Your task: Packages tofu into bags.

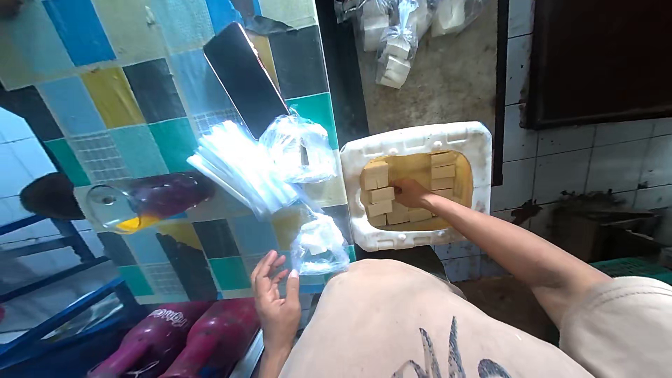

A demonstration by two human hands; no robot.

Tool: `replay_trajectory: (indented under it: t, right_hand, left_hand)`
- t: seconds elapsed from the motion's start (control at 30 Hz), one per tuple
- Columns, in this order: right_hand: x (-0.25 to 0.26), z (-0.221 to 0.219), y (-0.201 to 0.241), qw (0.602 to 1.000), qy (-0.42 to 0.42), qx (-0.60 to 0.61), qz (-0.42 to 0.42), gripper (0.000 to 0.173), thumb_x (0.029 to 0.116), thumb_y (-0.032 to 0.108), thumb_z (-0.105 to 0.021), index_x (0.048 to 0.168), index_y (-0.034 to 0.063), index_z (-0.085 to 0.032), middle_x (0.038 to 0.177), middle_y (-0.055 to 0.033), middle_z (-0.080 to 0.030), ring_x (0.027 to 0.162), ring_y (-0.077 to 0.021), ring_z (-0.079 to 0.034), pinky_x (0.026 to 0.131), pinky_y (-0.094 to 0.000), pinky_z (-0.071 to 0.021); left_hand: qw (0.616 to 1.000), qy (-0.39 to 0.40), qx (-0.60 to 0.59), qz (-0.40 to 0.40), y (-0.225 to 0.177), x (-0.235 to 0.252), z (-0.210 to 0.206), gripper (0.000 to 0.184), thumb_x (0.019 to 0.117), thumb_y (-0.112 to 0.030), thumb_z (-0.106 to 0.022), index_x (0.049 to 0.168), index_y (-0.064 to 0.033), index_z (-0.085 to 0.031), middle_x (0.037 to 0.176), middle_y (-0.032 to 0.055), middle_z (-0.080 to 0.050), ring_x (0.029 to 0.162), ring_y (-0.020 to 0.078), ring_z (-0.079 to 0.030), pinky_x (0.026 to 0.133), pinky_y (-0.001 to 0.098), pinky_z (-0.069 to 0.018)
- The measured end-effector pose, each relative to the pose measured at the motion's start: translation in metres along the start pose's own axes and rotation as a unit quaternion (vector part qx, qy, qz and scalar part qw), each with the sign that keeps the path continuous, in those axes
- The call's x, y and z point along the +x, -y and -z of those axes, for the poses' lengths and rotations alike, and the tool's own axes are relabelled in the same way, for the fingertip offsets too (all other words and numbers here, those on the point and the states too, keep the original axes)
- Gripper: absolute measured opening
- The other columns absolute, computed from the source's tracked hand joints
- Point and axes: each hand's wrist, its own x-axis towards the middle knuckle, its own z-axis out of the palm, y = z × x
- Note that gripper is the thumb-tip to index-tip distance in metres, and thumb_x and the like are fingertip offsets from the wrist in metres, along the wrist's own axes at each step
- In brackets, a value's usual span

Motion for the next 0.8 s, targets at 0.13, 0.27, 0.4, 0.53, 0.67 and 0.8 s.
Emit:
replay_trajectory:
  t: [0.13, 0.27, 0.4, 0.53, 0.67, 0.8]
  right_hand:
    - [-0.005, -0.006, 0.001, 0.999, -0.016, 0.033, -0.004, 0.033, 0.0943, 0.002, -0.065, 0.127, -0.002, -0.067, 0.117, -0.0241, -0.07, 0.109, -0.0376, -0.068, 0.098, -0.0568, -0.0526]
    - [0.002, -0.012, -0.005, 0.997, -0.024, 0.066, -0.003, 0.048, 0.0824, 0.012, -0.085, 0.122, -0.004, -0.065, 0.109, -0.0241, -0.07, 0.101, -0.0376, -0.068, 0.092, -0.0585, -0.054]
    - [0.007, -0.02, 0.002, 1.0, 0.012, 0.004, -0.001, 0.065, 0.0739, 0.02, -0.094, 0.126, -0.0051, -0.065, 0.122, -0.0286, -0.063, 0.115, -0.0433, -0.061, 0.099, -0.0613, -0.0496]
    - [0.002, -0.026, 0.02, 0.997, 0.052, -0.048, 0.011, 0.06, 0.0753, 0.009, -0.091, 0.126, -0.0061, -0.063, 0.124, -0.0302, -0.063, 0.115, -0.0469, -0.062, 0.097, -0.0653, -0.0493]
    - [-0.004, -0.031, 0.035, 0.99, 0.1, -0.103, -0.004, 0.053, 0.0786, 0.006, -0.086, 0.124, -0.0051, -0.06, 0.113, -0.0291, -0.066, 0.107, -0.0468, -0.065, 0.089, -0.0659, -0.052]
    - [-0.003, -0.036, 0.041, 0.985, 0.097, -0.145, -0.009, 0.067, 0.0791, 0.007, -0.085, 0.139, 0.0022, -0.055, 0.125, -0.0294, -0.064, 0.115, -0.0499, -0.062, 0.092, -0.0708, -0.0499]
  left_hand:
    - [1.0, -0.007, -0.001, 0.01, -0.005, 0.004, 0.001, 0.056, 0.0901, -0.006, -0.057, 0.136, 0.0209, -0.04, 0.139, 0.0288, -0.047, 0.12, 0.0116, -0.057, 0.091, 0.0201, -0.0518]
    - [1.0, -0.006, -0.007, 0.003, -0.006, 0.008, 0.001, 0.055, 0.0901, -0.007, -0.058, 0.135, 0.0199, -0.042, 0.138, 0.0267, -0.049, 0.119, 0.0109, -0.057, 0.091, 0.0203, -0.0522]
    - [1.0, -0.001, -0.011, -0.002, -0.008, 0.009, 0.001, 0.054, 0.0907, -0.007, -0.058, 0.135, 0.0196, -0.042, 0.138, 0.0247, -0.049, 0.119, 0.0103, -0.057, 0.092, 0.0202, -0.0524]
    - [1.0, 0.002, -0.014, -0.004, -0.008, 0.009, 0.002, 0.053, 0.091, -0.006, -0.057, 0.134, 0.0207, -0.041, 0.138, 0.0248, -0.049, 0.119, 0.0094, -0.058, 0.092, 0.0194, -0.0519]
    - [1.0, 0.001, -0.007, -0.005, -0.008, 0.01, 0.004, 0.053, 0.0903, -0.005, -0.057, 0.133, 0.0224, -0.041, 0.137, 0.0263, -0.05, 0.117, 0.0097, -0.059, 0.091, 0.0199, -0.0524]
    - [1.0, 0.009, -0.025, -0.002, -0.009, 0.009, 0.002, 0.051, 0.0912, -0.003, -0.055, 0.133, 0.0222, -0.04, 0.134, 0.0217, -0.053, 0.114, 0.0066, -0.06, 0.092, 0.0192, -0.0527]
